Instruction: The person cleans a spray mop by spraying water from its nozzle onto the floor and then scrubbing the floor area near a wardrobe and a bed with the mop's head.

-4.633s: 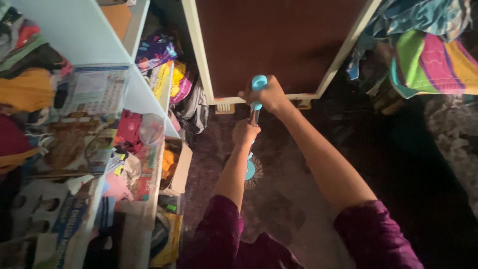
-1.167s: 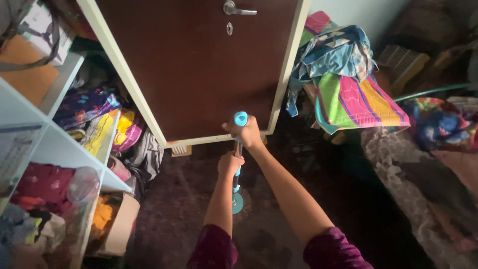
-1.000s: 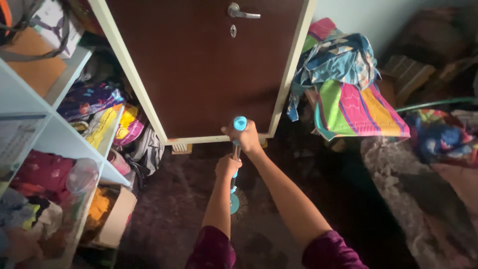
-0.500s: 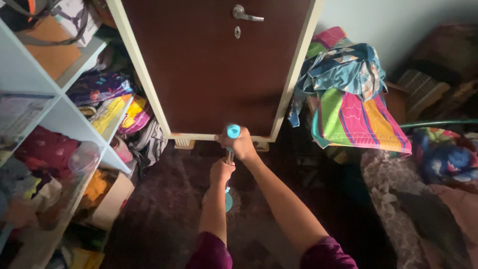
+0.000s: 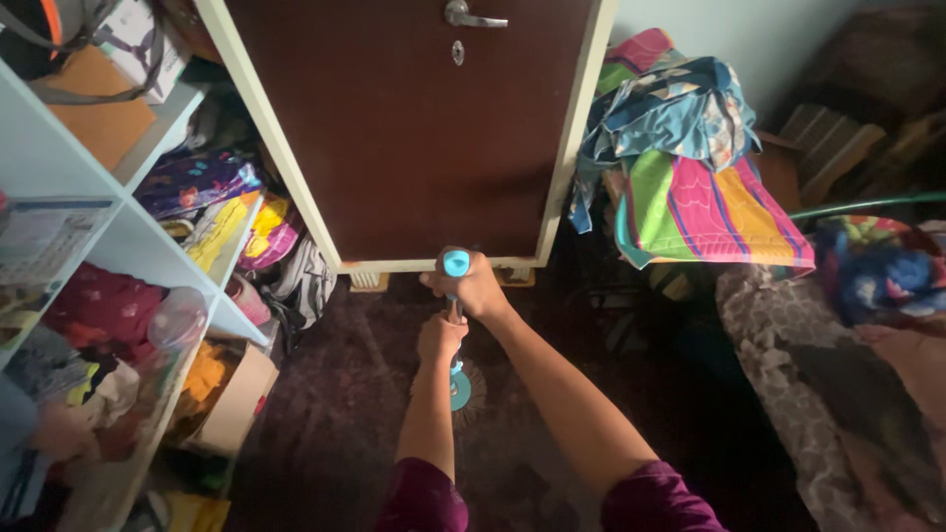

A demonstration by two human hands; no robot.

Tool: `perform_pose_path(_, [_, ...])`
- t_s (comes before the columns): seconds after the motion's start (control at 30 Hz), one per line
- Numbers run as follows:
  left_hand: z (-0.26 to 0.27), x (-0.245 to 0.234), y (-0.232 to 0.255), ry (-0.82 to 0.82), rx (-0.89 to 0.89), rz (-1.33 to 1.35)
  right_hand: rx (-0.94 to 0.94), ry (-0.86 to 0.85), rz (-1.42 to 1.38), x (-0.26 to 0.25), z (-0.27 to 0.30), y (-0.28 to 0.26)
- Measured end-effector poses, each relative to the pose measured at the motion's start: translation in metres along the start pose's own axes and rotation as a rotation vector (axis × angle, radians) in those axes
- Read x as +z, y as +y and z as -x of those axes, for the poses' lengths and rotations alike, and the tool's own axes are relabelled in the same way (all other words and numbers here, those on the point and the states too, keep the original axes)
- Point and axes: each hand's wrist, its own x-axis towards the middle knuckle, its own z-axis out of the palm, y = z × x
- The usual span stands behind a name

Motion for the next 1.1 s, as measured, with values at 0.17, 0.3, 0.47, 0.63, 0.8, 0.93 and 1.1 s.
perform_pose_path(0.17, [0.003, 0.003, -0.006, 0.0, -0.036, 0.076, 0.009, 0.003, 0.012, 0.005, 0.004, -0.001])
perform_pose_path(0.3, [0.002, 0.013, -0.013, 0.065, 0.04, 0.011, -0.006, 0.008, 0.009, 0.006, 0.008, 0.0])
perform_pose_path(0.47, [0.009, 0.021, -0.016, 0.048, 0.113, 0.174, -0.01, 0.02, 0.049, 0.005, 0.017, 0.005])
perform_pose_path(0.63, [0.026, 0.034, 0.0, 0.097, 0.097, 0.375, -0.032, 0.035, 0.014, -0.014, 0.014, 0.006])
perform_pose_path(0.8, [0.035, 0.033, 0.033, 0.06, -0.136, 0.288, -0.053, 0.03, -0.009, -0.027, 0.021, 0.012])
perform_pose_path(0.93, [0.045, 0.031, 0.057, 0.027, -0.121, 0.243, -0.026, 0.07, -0.083, -0.049, 0.023, 0.02])
perform_pose_path(1.1, [0.053, 0.046, 0.094, 0.032, -0.183, 0.252, -0.021, 0.101, -0.062, -0.089, 0.029, 0.025])
